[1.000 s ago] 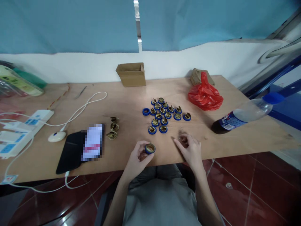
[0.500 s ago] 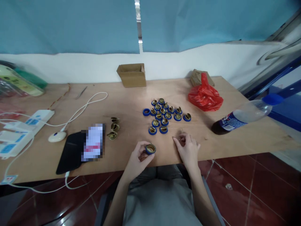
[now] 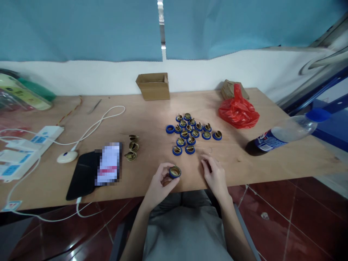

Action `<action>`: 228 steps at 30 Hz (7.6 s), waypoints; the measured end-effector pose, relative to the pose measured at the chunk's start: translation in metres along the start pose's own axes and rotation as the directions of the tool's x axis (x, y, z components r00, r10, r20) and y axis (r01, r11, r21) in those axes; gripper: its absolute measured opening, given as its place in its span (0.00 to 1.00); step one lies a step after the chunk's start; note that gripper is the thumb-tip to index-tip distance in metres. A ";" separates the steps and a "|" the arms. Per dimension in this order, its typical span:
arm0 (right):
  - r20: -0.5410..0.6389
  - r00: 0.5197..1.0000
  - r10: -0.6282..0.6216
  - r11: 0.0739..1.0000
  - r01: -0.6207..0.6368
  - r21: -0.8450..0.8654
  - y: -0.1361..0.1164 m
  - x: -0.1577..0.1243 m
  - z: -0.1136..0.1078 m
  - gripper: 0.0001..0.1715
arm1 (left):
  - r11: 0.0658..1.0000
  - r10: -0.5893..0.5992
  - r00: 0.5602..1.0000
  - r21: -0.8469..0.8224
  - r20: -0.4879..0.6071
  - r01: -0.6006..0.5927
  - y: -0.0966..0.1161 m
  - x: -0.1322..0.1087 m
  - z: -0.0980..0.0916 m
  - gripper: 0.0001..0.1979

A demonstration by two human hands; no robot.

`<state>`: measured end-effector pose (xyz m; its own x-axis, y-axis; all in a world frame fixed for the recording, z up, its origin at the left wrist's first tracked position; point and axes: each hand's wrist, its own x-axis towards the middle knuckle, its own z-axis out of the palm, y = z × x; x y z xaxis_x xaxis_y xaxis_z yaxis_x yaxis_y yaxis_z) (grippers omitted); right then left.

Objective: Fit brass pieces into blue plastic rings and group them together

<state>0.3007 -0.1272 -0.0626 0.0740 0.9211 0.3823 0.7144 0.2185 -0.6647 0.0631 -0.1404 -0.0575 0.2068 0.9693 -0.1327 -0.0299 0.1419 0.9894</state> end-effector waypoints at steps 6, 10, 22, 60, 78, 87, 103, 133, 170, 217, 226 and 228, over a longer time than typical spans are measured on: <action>-0.033 0.985 0.171 0.944 -0.154 0.291 -0.011 -0.006 -0.001 0.12 | 1.000 -0.001 1.000 0.025 0.003 0.001 0.001 -0.001 0.000 0.20; 0.114 0.947 0.302 0.784 -0.314 0.535 -0.024 -0.010 -0.002 0.11 | 0.999 0.019 1.000 0.037 0.005 -0.019 0.005 -0.004 0.000 0.19; 0.483 0.867 0.124 0.554 -0.464 0.691 -0.061 -0.013 0.000 0.18 | 0.971 0.128 0.992 0.208 -0.018 -0.122 0.006 -0.009 0.002 0.21; 0.575 0.816 -0.051 0.670 -0.399 0.626 -0.065 -0.014 -0.003 0.18 | 0.673 0.451 0.885 0.607 0.114 -0.422 0.031 -0.026 0.010 0.20; 0.140 0.831 -0.539 0.831 0.497 0.248 -0.080 -0.013 -0.002 0.17 | 0.624 0.733 0.676 0.470 -0.074 -0.625 0.025 -0.022 0.018 0.19; 0.022 0.818 -0.575 0.788 0.547 0.281 -0.086 -0.015 0.007 0.19 | 0.599 0.765 0.639 0.465 -0.088 -0.652 0.020 -0.030 0.016 0.23; 0.157 0.803 -0.575 0.800 0.511 0.315 -0.083 -0.009 0.003 0.16 | 0.526 0.812 0.577 0.528 -0.080 -0.667 0.015 -0.029 0.015 0.21; 0.365 0.902 0.230 0.786 -0.393 0.478 -0.035 -0.015 0.003 0.19 | 0.606 0.414 0.882 0.791 -0.224 -0.083 0.006 -0.001 -0.006 0.15; 0.396 0.908 0.137 0.833 -0.322 0.450 -0.042 0.005 0.019 0.20 | 0.573 0.488 0.863 0.794 -0.131 -0.204 0.023 0.017 -0.045 0.22; 0.391 0.903 0.176 0.807 -0.360 0.469 -0.041 0.003 0.020 0.20 | 0.609 0.365 0.929 0.768 -0.052 -0.196 0.011 0.008 -0.055 0.14; 0.612 0.787 0.075 0.617 -0.518 0.592 -0.059 -0.017 0.023 0.21 | 0.523 0.719 0.693 0.689 -0.040 -0.503 0.005 -0.013 0.013 0.20; 0.592 0.805 0.040 0.643 -0.475 0.601 -0.059 -0.017 0.019 0.19 | 0.474 0.754 0.657 0.696 -0.005 -0.539 0.011 -0.010 0.018 0.22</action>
<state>0.2443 -0.1495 -0.0418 -0.3235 0.9410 -0.0993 0.0061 -0.1028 -0.9947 0.0779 -0.1524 -0.0444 0.1083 0.7449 0.6583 0.5553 -0.5946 0.5814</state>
